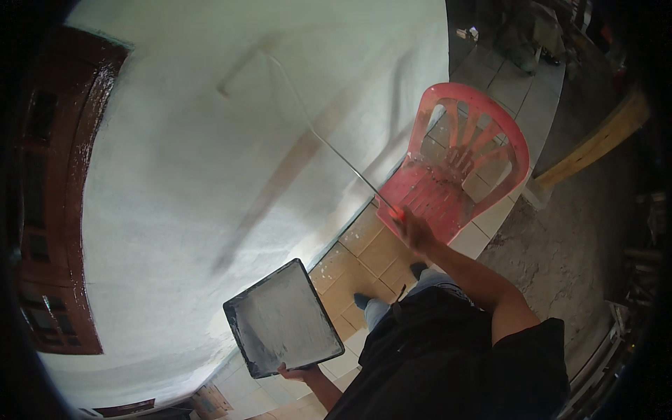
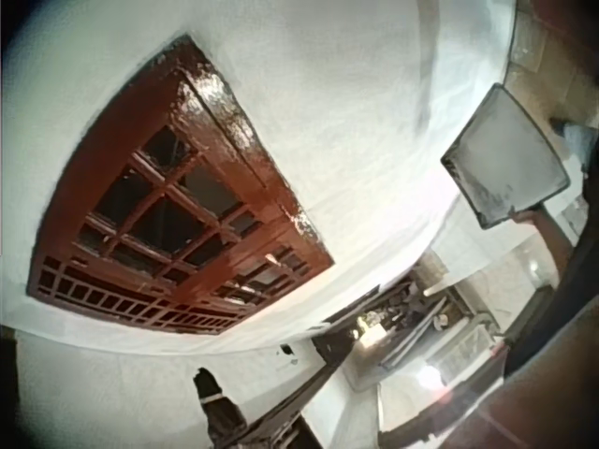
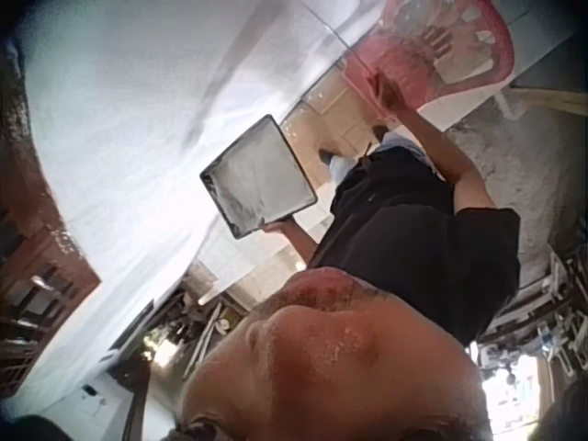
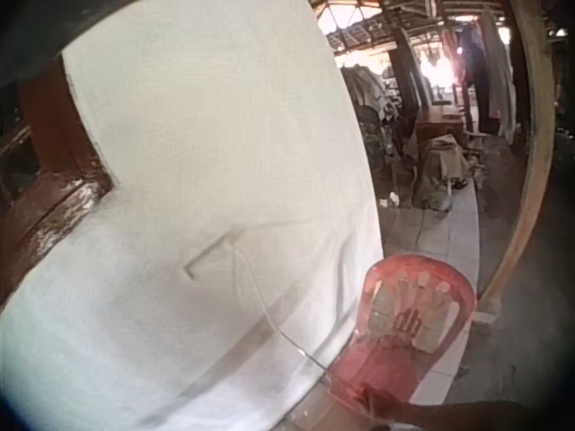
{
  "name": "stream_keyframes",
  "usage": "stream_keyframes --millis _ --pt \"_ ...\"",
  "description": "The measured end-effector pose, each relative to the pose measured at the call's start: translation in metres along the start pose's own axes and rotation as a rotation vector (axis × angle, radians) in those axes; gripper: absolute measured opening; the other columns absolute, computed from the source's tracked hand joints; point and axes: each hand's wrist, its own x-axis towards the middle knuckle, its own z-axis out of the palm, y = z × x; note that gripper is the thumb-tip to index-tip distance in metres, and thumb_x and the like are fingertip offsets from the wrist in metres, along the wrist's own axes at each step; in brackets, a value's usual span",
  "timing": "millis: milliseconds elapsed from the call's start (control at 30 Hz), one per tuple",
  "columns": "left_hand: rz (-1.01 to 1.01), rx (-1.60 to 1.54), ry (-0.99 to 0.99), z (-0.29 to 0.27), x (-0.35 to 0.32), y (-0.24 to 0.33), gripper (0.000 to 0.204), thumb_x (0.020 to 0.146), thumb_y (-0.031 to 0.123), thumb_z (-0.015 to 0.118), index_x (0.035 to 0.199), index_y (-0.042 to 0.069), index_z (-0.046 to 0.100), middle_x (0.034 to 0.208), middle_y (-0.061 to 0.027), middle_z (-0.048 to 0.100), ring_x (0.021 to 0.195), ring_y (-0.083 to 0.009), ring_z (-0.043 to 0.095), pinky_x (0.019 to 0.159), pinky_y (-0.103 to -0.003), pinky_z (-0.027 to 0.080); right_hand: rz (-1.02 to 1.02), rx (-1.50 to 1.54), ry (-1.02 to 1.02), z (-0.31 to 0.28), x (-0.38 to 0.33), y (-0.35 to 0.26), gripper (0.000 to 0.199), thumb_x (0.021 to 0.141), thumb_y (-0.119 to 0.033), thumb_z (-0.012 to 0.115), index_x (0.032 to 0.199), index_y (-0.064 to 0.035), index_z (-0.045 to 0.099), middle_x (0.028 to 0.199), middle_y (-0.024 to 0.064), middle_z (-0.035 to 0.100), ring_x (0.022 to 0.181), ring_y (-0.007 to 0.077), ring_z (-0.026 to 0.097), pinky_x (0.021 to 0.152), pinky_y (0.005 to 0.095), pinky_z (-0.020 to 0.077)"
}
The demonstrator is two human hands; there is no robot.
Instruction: The person paints a white wall using a paint roller, dipping the roller into a paint tray to load it with paint before applying it to the wall.
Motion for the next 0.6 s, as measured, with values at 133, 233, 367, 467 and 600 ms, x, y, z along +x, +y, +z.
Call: stream_keyframes --millis 133,233,367,467,600 --pt "-0.036 -0.087 -0.120 -0.013 -0.001 -0.004 0.074 0.065 0.043 0.048 0.125 0.000 0.041 0.124 -0.0180 0.047 0.113 -0.0361 0.047 0.090 -0.051 0.040 0.095 -0.011 -0.009 0.000 -0.023 0.012 0.034 0.093 -0.036 0.048 0.111 -0.0074 0.044 0.073 0.0229 0.059 0.071 0.0455 0.058 0.058 0.0520 0.0449" --pt "-0.010 -0.068 -0.101 -0.020 0.004 -0.006 0.074 0.064 0.043 0.048 0.124 0.000 0.041 0.124 -0.0178 0.048 0.112 -0.0355 0.047 0.090 -0.050 0.040 0.001 0.036 0.004 -0.010 -0.008 -0.009 0.033 0.094 -0.032 0.045 0.111 -0.0045 0.045 0.076 0.0209 0.059 0.074 0.0419 0.059 0.059 0.0476 0.0453" --pt "0.036 -0.031 -0.099 -0.021 0.013 -0.004 0.074 0.064 0.043 0.048 0.124 0.000 0.041 0.123 -0.0177 0.048 0.112 -0.0357 0.047 0.090 -0.050 0.040 0.056 0.033 -0.051 -0.019 0.020 -0.033 0.033 0.094 -0.033 0.045 0.110 -0.0039 0.045 0.076 0.0214 0.059 0.072 0.0422 0.059 0.058 0.0486 0.0447" --pt "0.005 -0.038 -0.093 -0.019 0.015 -0.003 0.074 0.064 0.043 0.049 0.124 0.000 0.041 0.123 -0.0179 0.047 0.113 -0.0360 0.046 0.091 -0.050 0.038 0.030 -0.026 0.011 -0.014 0.014 -0.023 0.033 0.093 -0.038 0.047 0.105 -0.0069 0.045 0.080 0.0225 0.060 0.074 0.0442 0.059 0.057 0.0501 0.0458" --pt "0.008 -0.034 -0.104 -0.014 0.012 -0.004 0.076 0.062 0.042 0.050 0.125 0.001 0.040 0.125 -0.0182 0.045 0.115 -0.0359 0.043 0.091 -0.050 0.037 -0.014 -0.018 0.001 -0.010 -0.027 0.002 0.031 0.093 -0.037 0.046 0.107 -0.0083 0.045 0.083 0.0222 0.060 0.077 0.0441 0.059 0.058 0.0501 0.0459"
